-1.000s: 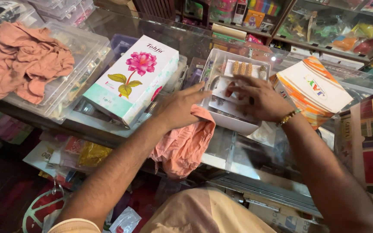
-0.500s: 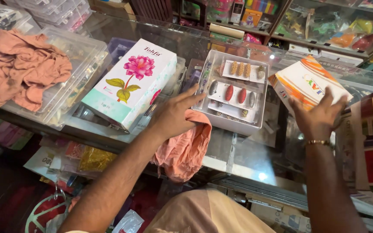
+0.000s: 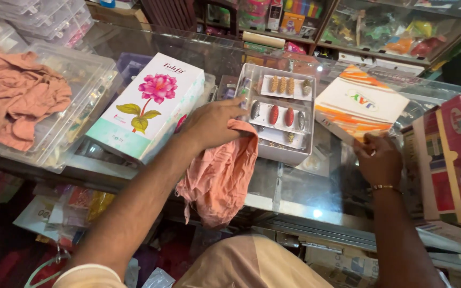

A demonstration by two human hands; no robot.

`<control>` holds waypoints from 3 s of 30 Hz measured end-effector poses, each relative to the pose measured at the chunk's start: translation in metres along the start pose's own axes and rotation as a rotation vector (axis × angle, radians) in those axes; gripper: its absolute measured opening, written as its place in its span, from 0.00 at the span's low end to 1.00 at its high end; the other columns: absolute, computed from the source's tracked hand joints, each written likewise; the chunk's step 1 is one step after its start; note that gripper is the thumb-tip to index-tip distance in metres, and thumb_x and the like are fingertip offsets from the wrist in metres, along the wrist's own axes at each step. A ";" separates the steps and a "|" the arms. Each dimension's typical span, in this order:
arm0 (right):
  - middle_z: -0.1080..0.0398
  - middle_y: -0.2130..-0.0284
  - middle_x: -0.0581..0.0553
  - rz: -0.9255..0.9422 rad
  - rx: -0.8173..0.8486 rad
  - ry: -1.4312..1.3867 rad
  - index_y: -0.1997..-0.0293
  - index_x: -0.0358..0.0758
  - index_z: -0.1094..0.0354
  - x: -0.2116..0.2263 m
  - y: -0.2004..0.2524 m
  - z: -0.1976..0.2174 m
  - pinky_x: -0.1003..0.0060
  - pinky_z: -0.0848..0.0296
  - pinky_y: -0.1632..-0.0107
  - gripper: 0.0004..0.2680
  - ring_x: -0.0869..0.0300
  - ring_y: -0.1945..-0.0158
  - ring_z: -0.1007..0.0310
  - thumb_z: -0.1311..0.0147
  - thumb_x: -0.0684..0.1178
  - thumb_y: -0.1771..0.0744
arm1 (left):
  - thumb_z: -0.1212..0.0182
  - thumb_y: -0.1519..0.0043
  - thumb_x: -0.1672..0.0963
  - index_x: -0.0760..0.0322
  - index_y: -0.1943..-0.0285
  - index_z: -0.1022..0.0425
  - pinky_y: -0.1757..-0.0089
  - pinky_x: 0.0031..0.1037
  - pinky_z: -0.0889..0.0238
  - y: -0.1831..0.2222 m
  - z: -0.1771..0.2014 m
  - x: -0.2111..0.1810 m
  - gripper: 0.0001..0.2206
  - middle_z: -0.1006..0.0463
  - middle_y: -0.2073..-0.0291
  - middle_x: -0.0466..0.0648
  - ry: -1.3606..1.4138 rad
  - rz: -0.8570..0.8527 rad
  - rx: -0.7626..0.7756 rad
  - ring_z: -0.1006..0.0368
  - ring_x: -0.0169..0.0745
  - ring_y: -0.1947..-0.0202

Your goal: The person wipes down several boxes of hair ornaments with a cloth, handling them one at a time on a glass counter. They pick up and clean a variety of boxes, including white, light blue, pink, and patterned ones, before stacking them together.

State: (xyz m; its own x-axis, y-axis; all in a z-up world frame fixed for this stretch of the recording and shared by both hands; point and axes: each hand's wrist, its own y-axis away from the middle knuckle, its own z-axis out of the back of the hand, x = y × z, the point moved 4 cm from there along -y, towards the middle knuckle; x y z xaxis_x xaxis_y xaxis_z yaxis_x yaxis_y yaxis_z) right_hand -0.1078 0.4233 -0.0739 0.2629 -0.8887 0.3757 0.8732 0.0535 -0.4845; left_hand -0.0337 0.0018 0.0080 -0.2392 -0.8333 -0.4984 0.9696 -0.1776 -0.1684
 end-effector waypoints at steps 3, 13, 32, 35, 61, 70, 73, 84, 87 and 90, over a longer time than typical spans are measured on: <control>0.24 0.54 0.35 -0.104 0.109 0.018 0.52 0.35 0.24 0.024 0.012 0.018 0.49 0.26 0.52 0.18 0.43 0.53 0.24 0.33 0.59 0.37 | 0.29 0.50 0.52 0.53 0.36 0.23 0.44 0.33 0.31 0.014 0.000 -0.032 0.28 0.25 0.36 0.43 0.038 -0.121 -0.082 0.24 0.43 0.43; 0.23 0.56 0.38 -0.221 0.153 0.093 0.50 0.37 0.26 0.038 0.076 0.055 0.50 0.27 0.52 0.15 0.44 0.52 0.24 0.37 0.58 0.34 | 0.31 0.49 0.53 0.63 0.27 0.38 0.44 0.43 0.33 0.030 -0.150 -0.124 0.38 0.34 0.30 0.57 0.352 -0.327 0.011 0.28 0.60 0.39; 0.32 0.41 0.40 -0.441 0.083 -1.282 0.35 0.30 0.37 0.122 0.085 0.022 0.62 0.26 0.41 0.19 0.56 0.41 0.29 0.42 0.40 0.35 | 0.32 0.41 0.55 0.61 0.36 0.27 0.54 0.33 0.27 0.056 -0.014 -0.075 0.23 0.36 0.27 0.56 0.271 0.048 -0.350 0.19 0.50 0.52; 0.30 0.42 0.41 -0.177 0.134 -0.855 0.38 0.31 0.33 0.170 0.053 -0.016 0.62 0.31 0.38 0.20 0.54 0.40 0.29 0.36 0.42 0.37 | 0.29 0.41 0.54 0.63 0.42 0.22 0.49 0.34 0.28 0.036 0.011 -0.015 0.19 0.24 0.40 0.57 0.159 0.075 -0.437 0.22 0.52 0.47; 0.28 0.63 0.43 -0.498 0.566 -0.884 0.37 0.37 0.33 0.090 -0.004 -0.025 0.66 0.28 0.67 0.18 0.61 0.64 0.27 0.42 0.50 0.34 | 0.38 0.39 0.50 0.54 0.26 0.38 0.42 0.30 0.38 -0.032 -0.023 0.053 0.30 0.31 0.33 0.49 0.376 0.058 0.624 0.31 0.40 0.37; 0.25 0.64 0.45 -0.477 0.616 -0.784 0.48 0.34 0.30 0.100 -0.028 -0.041 0.66 0.27 0.65 0.14 0.61 0.66 0.26 0.42 0.53 0.33 | 0.29 0.43 0.50 0.52 0.32 0.36 0.49 0.36 0.34 -0.091 -0.023 0.052 0.30 0.24 0.44 0.59 0.147 0.243 0.175 0.26 0.51 0.46; 0.24 0.66 0.43 -0.405 0.511 -0.761 0.52 0.30 0.29 0.094 -0.035 -0.046 0.67 0.28 0.63 0.14 0.62 0.67 0.26 0.40 0.54 0.33 | 0.30 0.44 0.52 0.52 0.33 0.34 0.50 0.34 0.32 -0.091 -0.021 0.054 0.29 0.23 0.44 0.58 0.209 0.248 0.188 0.25 0.49 0.47; 0.38 0.38 0.22 0.256 0.186 -0.144 0.22 0.32 0.44 0.115 -0.032 -0.027 0.46 0.33 0.42 0.31 0.33 0.39 0.34 0.40 0.62 0.32 | 0.52 0.41 0.49 0.77 0.31 0.32 0.46 0.32 0.31 -0.079 -0.030 0.072 0.33 0.22 0.43 0.51 1.050 0.248 0.263 0.22 0.46 0.47; 0.69 0.28 0.21 0.129 0.644 0.018 0.25 0.53 0.48 0.140 -0.015 -0.025 0.47 0.43 0.33 0.34 0.28 0.28 0.56 0.41 0.74 0.36 | 0.47 0.35 0.44 0.65 0.25 0.37 0.45 0.34 0.33 -0.040 -0.048 0.056 0.33 0.18 0.47 0.57 0.827 0.184 0.155 0.22 0.49 0.47; 0.72 0.25 0.26 0.014 0.732 0.050 0.23 0.61 0.54 0.163 -0.010 -0.012 0.49 0.43 0.30 0.37 0.32 0.26 0.56 0.48 0.79 0.40 | 0.47 0.38 0.42 0.40 0.21 0.49 0.48 0.38 0.32 -0.011 -0.052 0.040 0.34 0.19 0.53 0.60 0.256 0.267 -0.004 0.22 0.56 0.51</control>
State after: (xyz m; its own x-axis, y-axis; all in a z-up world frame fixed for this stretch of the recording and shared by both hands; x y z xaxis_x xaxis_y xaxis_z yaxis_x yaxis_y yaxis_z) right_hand -0.0788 0.2724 -0.0168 0.2727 -0.9042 0.3287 0.9250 0.3404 0.1691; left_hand -0.0563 -0.0029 -0.0547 0.0168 -0.6918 -0.7219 0.9995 0.0311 -0.0065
